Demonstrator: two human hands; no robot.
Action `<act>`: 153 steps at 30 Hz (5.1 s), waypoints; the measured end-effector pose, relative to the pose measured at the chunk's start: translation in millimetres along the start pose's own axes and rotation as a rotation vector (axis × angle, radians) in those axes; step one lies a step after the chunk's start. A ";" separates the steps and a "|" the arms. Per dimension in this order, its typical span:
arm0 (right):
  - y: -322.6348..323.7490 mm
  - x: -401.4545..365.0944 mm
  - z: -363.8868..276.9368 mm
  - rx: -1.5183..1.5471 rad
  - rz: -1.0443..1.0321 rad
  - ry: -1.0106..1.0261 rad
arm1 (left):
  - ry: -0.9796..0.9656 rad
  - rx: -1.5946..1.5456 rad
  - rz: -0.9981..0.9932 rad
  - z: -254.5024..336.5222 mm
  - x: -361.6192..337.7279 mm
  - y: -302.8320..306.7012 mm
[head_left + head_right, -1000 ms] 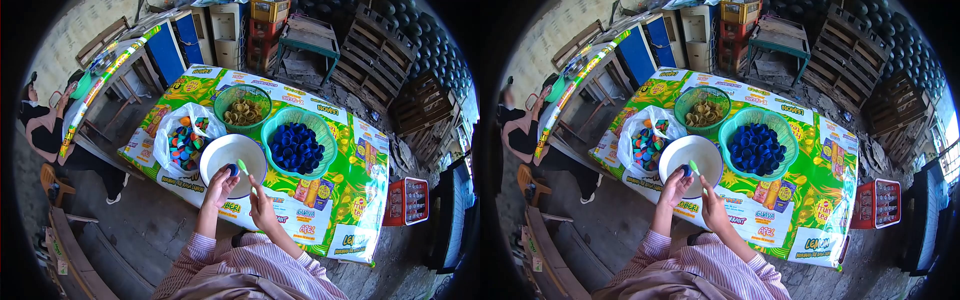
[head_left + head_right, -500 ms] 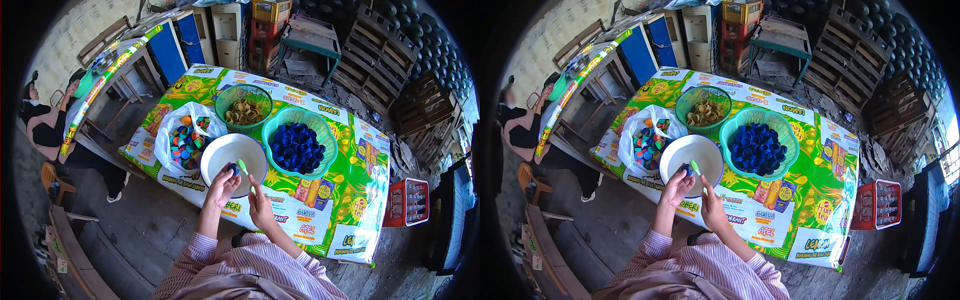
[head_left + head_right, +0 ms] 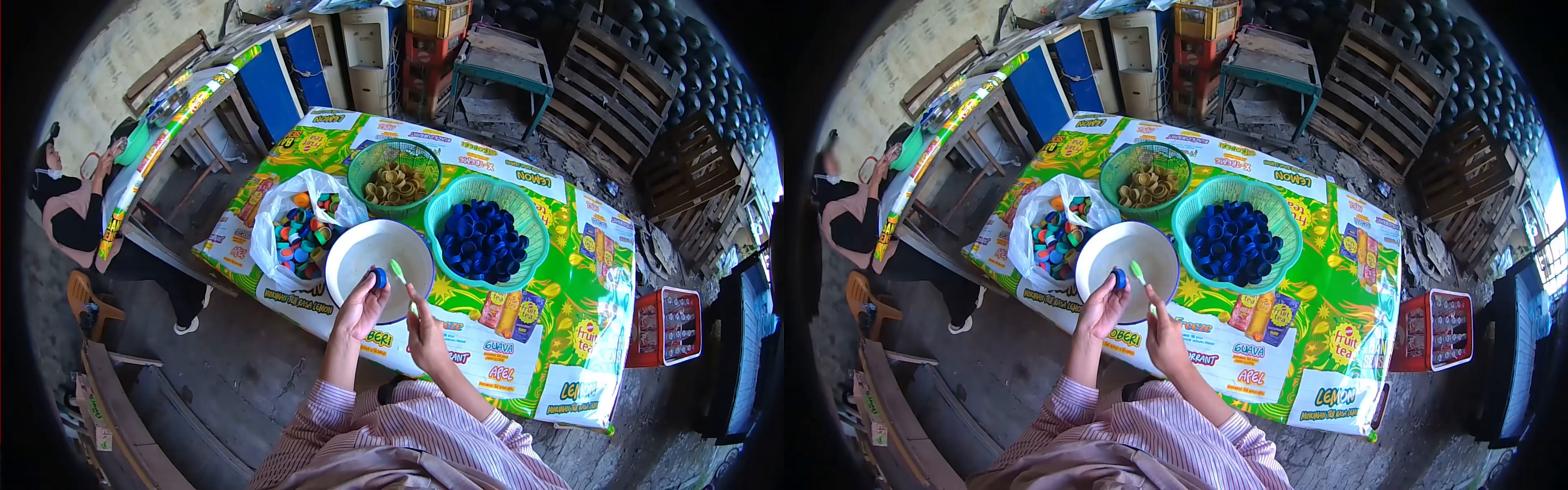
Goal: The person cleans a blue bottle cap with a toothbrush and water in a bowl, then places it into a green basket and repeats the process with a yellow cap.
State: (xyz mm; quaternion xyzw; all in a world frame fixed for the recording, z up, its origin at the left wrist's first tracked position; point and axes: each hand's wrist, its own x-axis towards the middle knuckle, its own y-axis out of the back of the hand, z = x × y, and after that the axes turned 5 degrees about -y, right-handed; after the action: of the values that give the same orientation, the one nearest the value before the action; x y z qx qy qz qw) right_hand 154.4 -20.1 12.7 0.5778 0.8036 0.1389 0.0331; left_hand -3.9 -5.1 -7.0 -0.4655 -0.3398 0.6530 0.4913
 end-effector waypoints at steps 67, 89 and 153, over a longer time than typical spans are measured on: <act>2.0 -0.6 -9.1 -0.029 0.032 0.027 | 0.044 0.124 0.090 2.5 -5.4 -5.8; 1.3 -5.5 -8.0 -0.005 0.063 0.043 | 0.037 -0.027 0.087 3.2 -11.4 -9.5; -21.1 16.9 -30.2 -0.167 0.007 -0.080 | 0.058 0.525 -0.164 32.8 13.8 -5.4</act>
State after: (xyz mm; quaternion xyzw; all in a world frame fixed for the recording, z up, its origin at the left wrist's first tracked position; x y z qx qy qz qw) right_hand 123.0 -16.0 38.0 0.5808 0.7853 0.1824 0.1130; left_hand -34.2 10.1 5.1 -0.3115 -0.1812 0.6631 0.6561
